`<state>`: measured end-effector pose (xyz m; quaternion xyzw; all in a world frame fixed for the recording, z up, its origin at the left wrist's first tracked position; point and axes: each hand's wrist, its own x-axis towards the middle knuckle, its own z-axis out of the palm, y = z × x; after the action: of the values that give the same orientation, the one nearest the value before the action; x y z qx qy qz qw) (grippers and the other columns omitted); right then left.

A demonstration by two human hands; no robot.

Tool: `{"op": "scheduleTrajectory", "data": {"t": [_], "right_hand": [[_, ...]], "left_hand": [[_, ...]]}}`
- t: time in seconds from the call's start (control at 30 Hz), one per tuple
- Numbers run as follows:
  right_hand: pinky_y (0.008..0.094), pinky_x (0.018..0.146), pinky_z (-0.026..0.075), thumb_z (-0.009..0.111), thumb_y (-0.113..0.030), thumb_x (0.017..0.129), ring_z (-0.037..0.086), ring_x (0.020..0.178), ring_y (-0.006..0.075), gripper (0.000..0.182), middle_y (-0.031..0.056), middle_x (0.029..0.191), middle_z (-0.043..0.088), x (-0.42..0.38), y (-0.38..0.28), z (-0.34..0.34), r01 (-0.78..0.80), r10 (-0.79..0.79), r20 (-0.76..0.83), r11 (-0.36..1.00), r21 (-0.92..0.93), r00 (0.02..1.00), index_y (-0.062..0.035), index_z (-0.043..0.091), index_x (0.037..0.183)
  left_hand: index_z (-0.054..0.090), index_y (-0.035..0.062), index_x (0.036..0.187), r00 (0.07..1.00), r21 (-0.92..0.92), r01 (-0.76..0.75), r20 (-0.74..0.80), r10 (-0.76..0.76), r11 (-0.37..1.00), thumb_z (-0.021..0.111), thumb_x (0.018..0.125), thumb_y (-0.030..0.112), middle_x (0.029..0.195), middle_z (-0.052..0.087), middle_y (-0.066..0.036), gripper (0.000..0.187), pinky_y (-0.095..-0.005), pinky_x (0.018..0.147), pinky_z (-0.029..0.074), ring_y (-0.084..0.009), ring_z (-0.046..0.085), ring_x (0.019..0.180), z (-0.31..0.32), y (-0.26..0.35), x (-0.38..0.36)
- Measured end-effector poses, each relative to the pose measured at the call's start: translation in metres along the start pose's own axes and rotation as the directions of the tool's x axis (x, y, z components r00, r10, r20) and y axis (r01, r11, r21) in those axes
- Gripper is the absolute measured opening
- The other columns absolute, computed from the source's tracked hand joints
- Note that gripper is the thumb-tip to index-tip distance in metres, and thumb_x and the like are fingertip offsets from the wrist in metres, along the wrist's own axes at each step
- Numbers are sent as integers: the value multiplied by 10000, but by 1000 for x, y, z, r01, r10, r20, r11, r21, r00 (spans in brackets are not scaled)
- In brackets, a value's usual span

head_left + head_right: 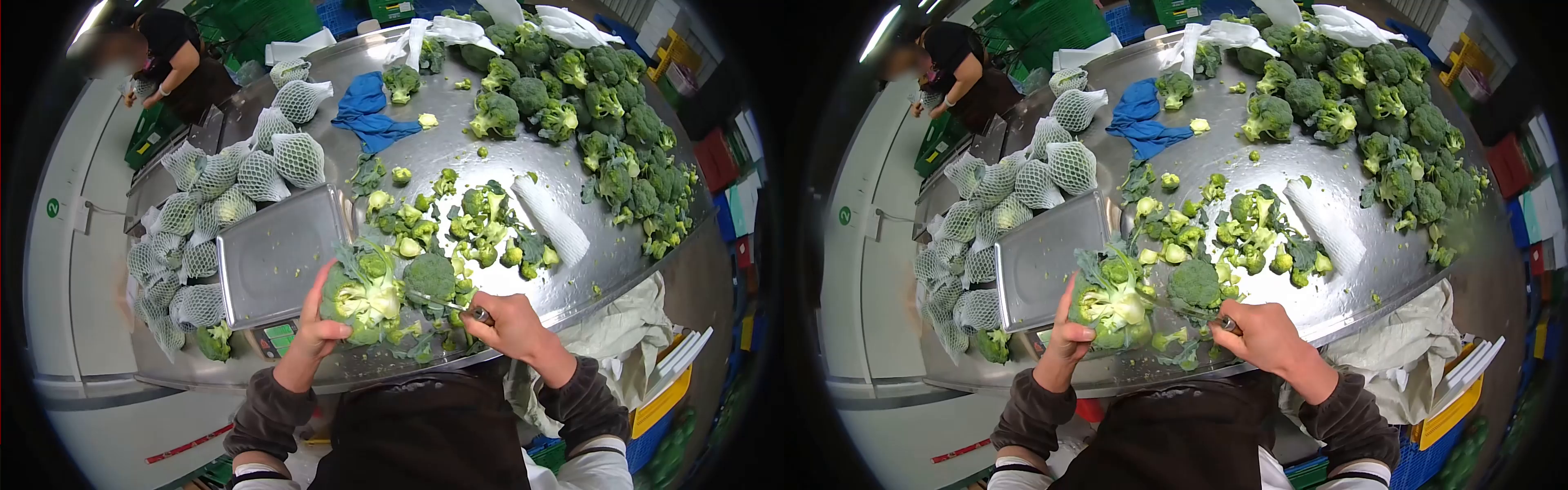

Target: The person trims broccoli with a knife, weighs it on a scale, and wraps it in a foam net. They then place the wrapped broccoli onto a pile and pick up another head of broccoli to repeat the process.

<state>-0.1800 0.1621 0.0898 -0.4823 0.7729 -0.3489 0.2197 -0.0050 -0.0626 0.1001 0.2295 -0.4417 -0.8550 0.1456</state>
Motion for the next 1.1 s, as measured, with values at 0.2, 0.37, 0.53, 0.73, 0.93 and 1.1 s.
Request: {"op": "scheduleTrajectory", "data": {"t": [0.2,0.37,0.53,0.73,0.93,1.1], "right_hand": [[389,504,450,612,-244,797,581,554,331,217,123,583,592,5,-10,-4,17,-1,106,989,-147,994,-40,539,782],[290,447,369,604,-223,830,473,449,156,204,47,532,522,12,-14,4,-152,151,25,951,269,988,-27,548,828],[230,513,325,629,-235,824,382,534,65,263,-26,562,468,44,-30,15,-189,249,12,700,688,968,-18,569,960],[219,454,330,612,-205,842,409,479,42,241,10,645,508,55,-27,22,-124,199,-22,686,717,980,-20,546,982],[207,349,315,492,-160,903,378,387,56,152,41,661,480,45,-29,41,-152,319,126,58,987,939,-45,447,993],[209,361,310,531,-221,876,399,399,65,187,32,628,490,14,-2,34,-373,513,282,80,924,811,-54,499,955]], "left_hand": [[278,4,1341,994,324,-105,20,104,940,707,446,101,1241,442,-115,998,-322,1003,315,-220,439,1160,-10,-2,1],[285,6,1337,994,350,-111,34,106,930,727,454,119,1244,434,-107,994,-316,1003,305,-211,432,1161,-7,1,-2],[293,16,1336,974,496,-79,224,-40,865,743,455,132,1252,403,-86,996,-301,1008,273,-206,395,1180,6,3,-3],[356,20,1307,964,602,-129,263,-43,788,718,457,96,1220,437,-93,927,-304,1002,289,-226,424,1162,8,-7,-3],[362,1,1296,995,-135,98,-13,-101,986,568,594,108,1225,473,-144,740,-386,1027,322,-274,442,1173,-7,-33,0],[382,33,1297,955,-432,-233,-269,123,871,516,716,267,1280,454,-162,641,-487,980,367,-316,469,1148,-54,23,13]]}}
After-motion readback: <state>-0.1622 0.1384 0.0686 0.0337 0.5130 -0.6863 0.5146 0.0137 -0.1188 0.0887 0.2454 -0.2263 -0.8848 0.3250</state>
